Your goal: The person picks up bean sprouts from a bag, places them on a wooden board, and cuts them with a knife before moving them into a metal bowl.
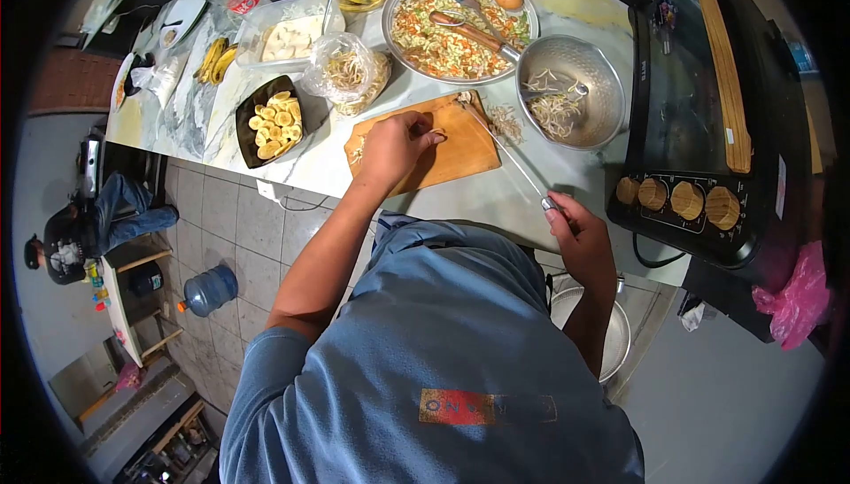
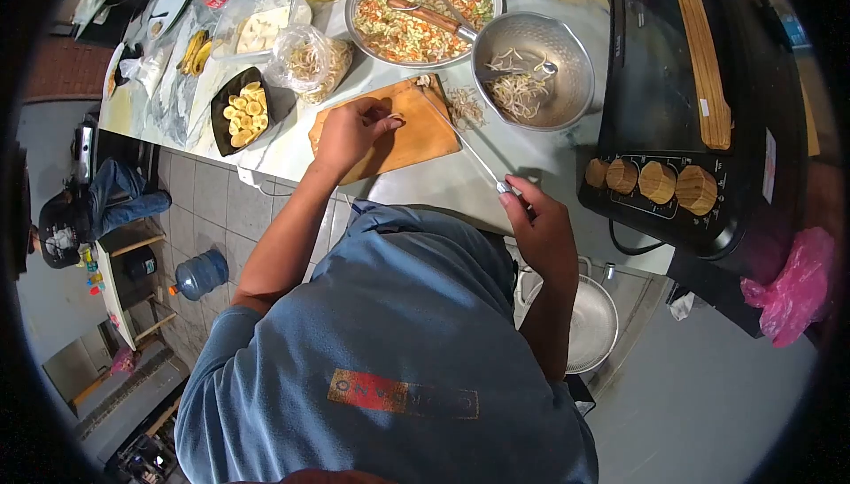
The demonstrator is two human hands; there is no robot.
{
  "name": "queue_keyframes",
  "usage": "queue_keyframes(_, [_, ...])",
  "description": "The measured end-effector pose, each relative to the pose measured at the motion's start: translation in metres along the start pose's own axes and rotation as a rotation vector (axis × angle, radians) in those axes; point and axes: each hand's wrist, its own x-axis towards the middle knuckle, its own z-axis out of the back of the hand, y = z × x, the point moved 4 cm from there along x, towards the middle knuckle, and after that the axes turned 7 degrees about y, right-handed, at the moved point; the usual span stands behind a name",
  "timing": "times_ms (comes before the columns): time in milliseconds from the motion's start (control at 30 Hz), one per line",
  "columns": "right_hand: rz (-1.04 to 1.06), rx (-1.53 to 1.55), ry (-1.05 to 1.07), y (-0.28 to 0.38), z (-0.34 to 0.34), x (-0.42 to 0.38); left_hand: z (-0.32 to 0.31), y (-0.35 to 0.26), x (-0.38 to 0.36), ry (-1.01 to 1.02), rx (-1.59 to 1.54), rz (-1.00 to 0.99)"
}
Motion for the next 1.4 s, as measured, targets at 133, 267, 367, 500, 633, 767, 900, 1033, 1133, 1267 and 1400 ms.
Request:
queue_keyframes(133, [-0.013, 0.018, 0.007, -0.002, -0.003, -0.001, 0.002, -0.006, -0.005, 0.03, 0.027, 0.031])
queue_keyframes(267, [-0.043, -0.009, 0.042, 0.007, -0.012, -0.001, 0.0, 0.006, -0.009, 0.016, 0.002, 0.094])
queue_keyframes(367, [-0.057, 0.0, 0.093, 0.016, -0.017, 0.0, -0.001, 0.008, -0.01, -0.003, -0.016, 0.08])
queue_keyframes(500, [-0.051, -0.028, 0.143, 0.021, -0.025, -0.001, -0.002, 0.002, -0.009, 0.002, -0.045, 0.118])
queue_keyframes(633, [-0.024, -0.017, 0.114, 0.026, -0.028, -0.004, -0.006, 0.004, -0.008, 0.004, -0.034, 0.161])
queue_keyframes(767, [-0.027, -0.06, 0.09, 0.024, -0.026, -0.005, -0.007, 0.004, -0.007, -0.028, -0.02, 0.182])
queue_keyframes(900, [-0.061, -0.052, 0.111, 0.029, -0.025, -0.007, -0.008, 0.005, -0.007, -0.047, -0.038, 0.174])
queue_keyframes(1033, [-0.037, -0.089, 0.1, 0.028, -0.025, -0.007, -0.009, 0.006, -0.007, -0.049, -0.071, 0.189])
queue_keyframes(1133, [0.001, -0.091, 0.1, 0.028, -0.026, -0.007, -0.008, 0.005, -0.008, -0.062, -0.079, 0.187])
queue_keyframes(1267, [-0.023, -0.113, 0.086, 0.037, -0.024, -0.007, -0.006, 0.003, -0.009, -0.069, -0.099, 0.186])
queue_keyframes(1400, [0.003, -0.149, 0.083, 0.037, -0.023, -0.008, -0.01, 0.005, -0.007, -0.082, -0.079, 0.172])
